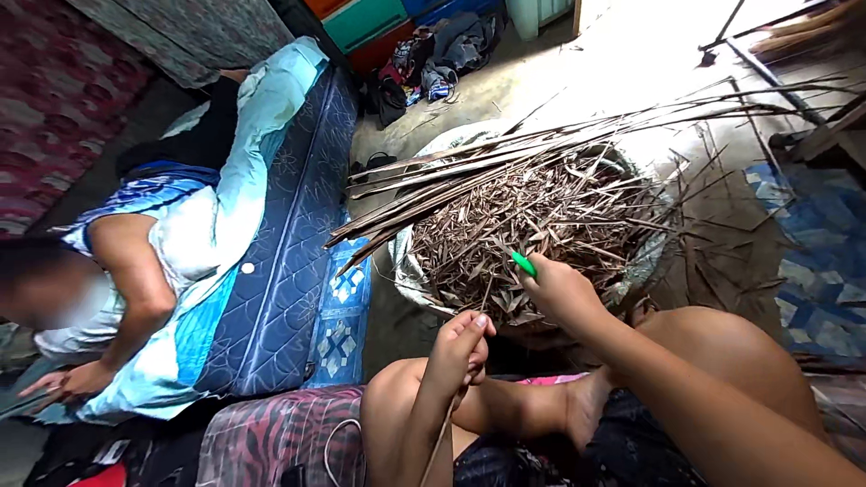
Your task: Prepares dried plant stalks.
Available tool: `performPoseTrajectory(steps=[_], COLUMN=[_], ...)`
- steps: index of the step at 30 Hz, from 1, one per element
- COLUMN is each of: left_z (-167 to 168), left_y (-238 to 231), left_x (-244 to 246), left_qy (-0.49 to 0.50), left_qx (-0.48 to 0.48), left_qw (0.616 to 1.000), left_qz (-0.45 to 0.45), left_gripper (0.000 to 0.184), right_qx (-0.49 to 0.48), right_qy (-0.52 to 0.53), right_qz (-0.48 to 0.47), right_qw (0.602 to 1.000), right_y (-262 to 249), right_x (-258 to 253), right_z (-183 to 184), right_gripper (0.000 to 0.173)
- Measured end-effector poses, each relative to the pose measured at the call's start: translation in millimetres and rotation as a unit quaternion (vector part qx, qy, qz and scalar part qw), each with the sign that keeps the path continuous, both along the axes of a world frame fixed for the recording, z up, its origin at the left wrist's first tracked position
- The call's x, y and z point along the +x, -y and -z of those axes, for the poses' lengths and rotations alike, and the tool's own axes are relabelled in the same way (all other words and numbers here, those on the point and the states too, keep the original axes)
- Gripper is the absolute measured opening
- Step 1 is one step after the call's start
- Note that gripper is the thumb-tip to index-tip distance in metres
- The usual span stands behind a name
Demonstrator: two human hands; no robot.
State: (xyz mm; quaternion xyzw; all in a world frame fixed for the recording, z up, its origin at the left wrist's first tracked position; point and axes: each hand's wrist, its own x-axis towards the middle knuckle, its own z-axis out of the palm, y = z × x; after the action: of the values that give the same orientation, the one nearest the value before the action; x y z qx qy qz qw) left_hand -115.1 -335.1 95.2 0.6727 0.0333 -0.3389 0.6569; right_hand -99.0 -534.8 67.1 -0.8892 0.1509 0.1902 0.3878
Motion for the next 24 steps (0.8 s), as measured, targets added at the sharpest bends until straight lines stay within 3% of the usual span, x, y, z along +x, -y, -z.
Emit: performPoseTrajectory(steps=[5,10,15,20,24], left_z=[0,2,7,12,14], left_y=[8,8,-2,-11,-11], left_x=[3,4,7,9,8], left_qy=[-0.005,0.019,0.052,0.017,0.021], left_qx=[-0.036,-0.021,-0.054,-0.133,-0.145], left_qw=[0.999,0.998,0.990,0.982,0.978], left_qz=[0.011,0.049,0.116,0.137,0.149], left_gripper=[0.029,0.028,0.025,0.025,0.029], right_qx=[0.180,0.471,0.591,0.683,0.699], right_qy=[0.056,0.118,0.119,0.078,0.058], right_qz=[0.006,0.070,0.121,0.102,0.052], right_qw=[0.982,0.871,0.789,0.719,0.711], right_y=[10,-1,-3,5,6], right_x=[0,-6,-10,-11,-11], right_z=[20,23,22,22,22], right_gripper=[0.025,0.019,0.022,0.007,0.009])
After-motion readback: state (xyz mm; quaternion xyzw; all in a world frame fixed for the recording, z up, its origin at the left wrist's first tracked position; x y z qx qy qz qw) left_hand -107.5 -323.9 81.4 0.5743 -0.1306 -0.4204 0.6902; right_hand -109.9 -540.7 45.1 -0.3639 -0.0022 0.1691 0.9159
